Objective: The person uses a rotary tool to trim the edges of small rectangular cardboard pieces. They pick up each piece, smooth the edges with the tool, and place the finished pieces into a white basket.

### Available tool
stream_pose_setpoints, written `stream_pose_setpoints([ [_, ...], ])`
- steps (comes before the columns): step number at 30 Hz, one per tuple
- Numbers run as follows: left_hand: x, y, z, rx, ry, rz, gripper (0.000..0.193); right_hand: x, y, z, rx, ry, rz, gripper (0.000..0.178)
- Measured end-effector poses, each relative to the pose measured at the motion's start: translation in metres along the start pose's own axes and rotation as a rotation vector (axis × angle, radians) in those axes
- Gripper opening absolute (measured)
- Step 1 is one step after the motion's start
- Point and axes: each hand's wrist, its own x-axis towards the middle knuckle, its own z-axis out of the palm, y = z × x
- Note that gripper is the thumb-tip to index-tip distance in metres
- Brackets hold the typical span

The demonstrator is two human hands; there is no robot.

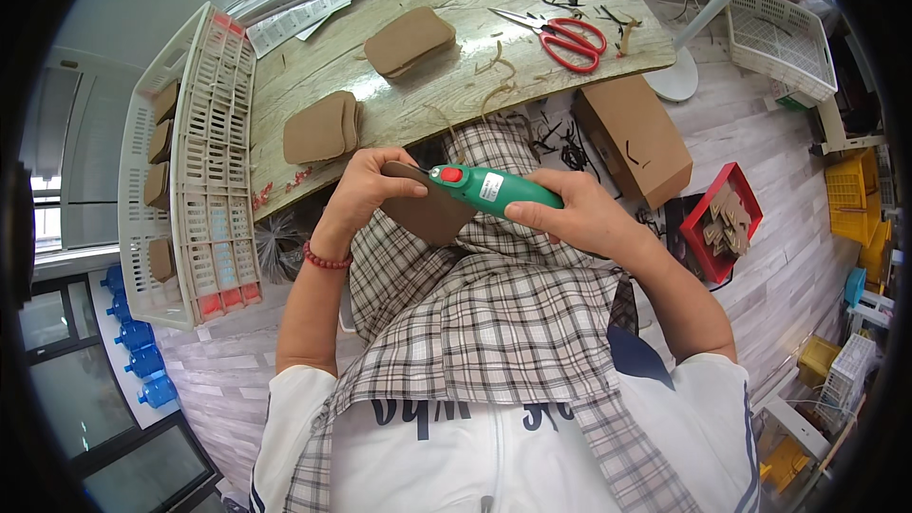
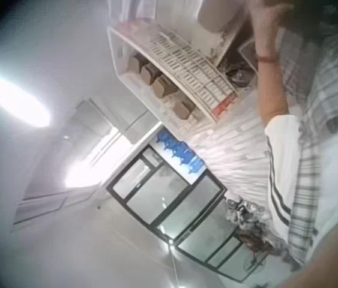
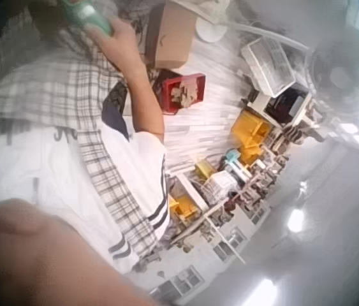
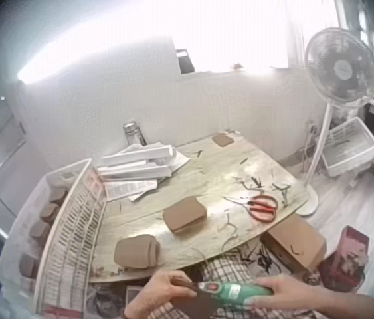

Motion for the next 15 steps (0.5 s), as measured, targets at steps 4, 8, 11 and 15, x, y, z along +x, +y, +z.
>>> stream_pose_setpoints([
  [4, 0.002, 0.007, 0.006, 0.013, -0.095, -0.063, 0.019, 0.003, -0.006, 0.002, 0.004, -0.016, 0.007, 0.042],
  [8, 0.003, -0.001, 0.005, 0.006, -0.128, -0.031, 0.023, 0.011, -0.008, 0.012, 0.081, -0.030, -0.036, 0.041],
  [11, -0.002, 0.003, -0.017, -0.064, 0.030, 0.020, 0.032, 0.011, -0.008, 0.014, 0.146, 0.038, -0.030, 0.039],
  [15, -0.007, 0.012, -0.102, -0.164, 0.321, 0.162, 0.036, 0.007, 0.006, 0.003, 0.133, 0.128, -0.035, 0.035],
])
